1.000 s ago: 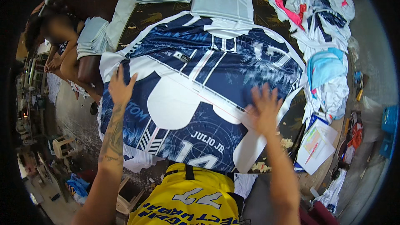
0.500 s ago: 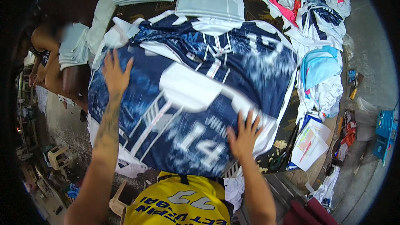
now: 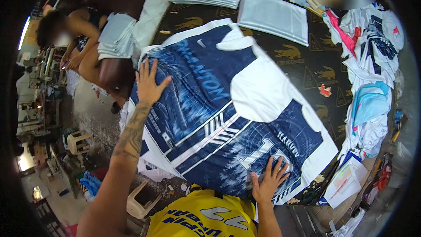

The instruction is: The person lays out white t-shirts on a table, cuts them with scissors, and writes on a document. The person handles multiple shirts and a notebook, performing repetitive cutting and writing actions.

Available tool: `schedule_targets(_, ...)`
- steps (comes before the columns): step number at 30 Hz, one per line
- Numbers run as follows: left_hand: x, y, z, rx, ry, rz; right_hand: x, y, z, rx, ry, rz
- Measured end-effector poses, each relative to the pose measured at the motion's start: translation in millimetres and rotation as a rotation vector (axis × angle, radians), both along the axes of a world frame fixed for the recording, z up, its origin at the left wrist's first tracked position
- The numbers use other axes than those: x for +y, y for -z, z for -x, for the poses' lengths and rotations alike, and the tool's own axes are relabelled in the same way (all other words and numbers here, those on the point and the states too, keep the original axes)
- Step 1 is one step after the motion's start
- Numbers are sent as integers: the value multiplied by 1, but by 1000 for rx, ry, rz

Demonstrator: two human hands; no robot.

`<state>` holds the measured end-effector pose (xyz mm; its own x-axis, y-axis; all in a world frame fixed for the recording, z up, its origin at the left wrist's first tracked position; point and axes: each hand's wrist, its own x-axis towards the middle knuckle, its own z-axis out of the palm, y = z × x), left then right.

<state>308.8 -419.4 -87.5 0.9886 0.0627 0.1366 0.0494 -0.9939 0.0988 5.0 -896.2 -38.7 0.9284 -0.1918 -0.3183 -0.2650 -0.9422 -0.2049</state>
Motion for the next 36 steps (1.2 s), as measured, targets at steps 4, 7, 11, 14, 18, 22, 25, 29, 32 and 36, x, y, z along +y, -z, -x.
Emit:
schedule_targets(4,-46,8,-92,-20,-46,-36,-33,21,-22,-71,23,239)
schedule_targets(7,-106,17,-178,72,-29,-40,-92,16,-103,-10,120,242)
schedule_targets(11,-147,1,-232,148,157,223,-171,-26,-185,-164,31,136)
schedule_targets(14,-137,-15,-139,-97,105,176,-168,-48,-109,-407,-68,-5)
schedule_targets(18,-156,-11,116,-111,-94,278,-140,-36,80,-110,575,127)
schedule_targets(22,-251,-23,320,112,196,565,-187,-22,172,-237,485,-122)
schedule_targets(25,-336,-45,374,292,770,706,-227,-15,168,-203,494,-23)
schedule_targets(29,-404,-61,390,293,896,443,-268,-27,158,-183,622,-462)
schedule_targets(32,-415,-56,400,301,817,511,-296,-67,195,128,799,-1059)
schedule_targets(36,-408,-51,422,181,579,868,-315,-111,246,420,378,-770)
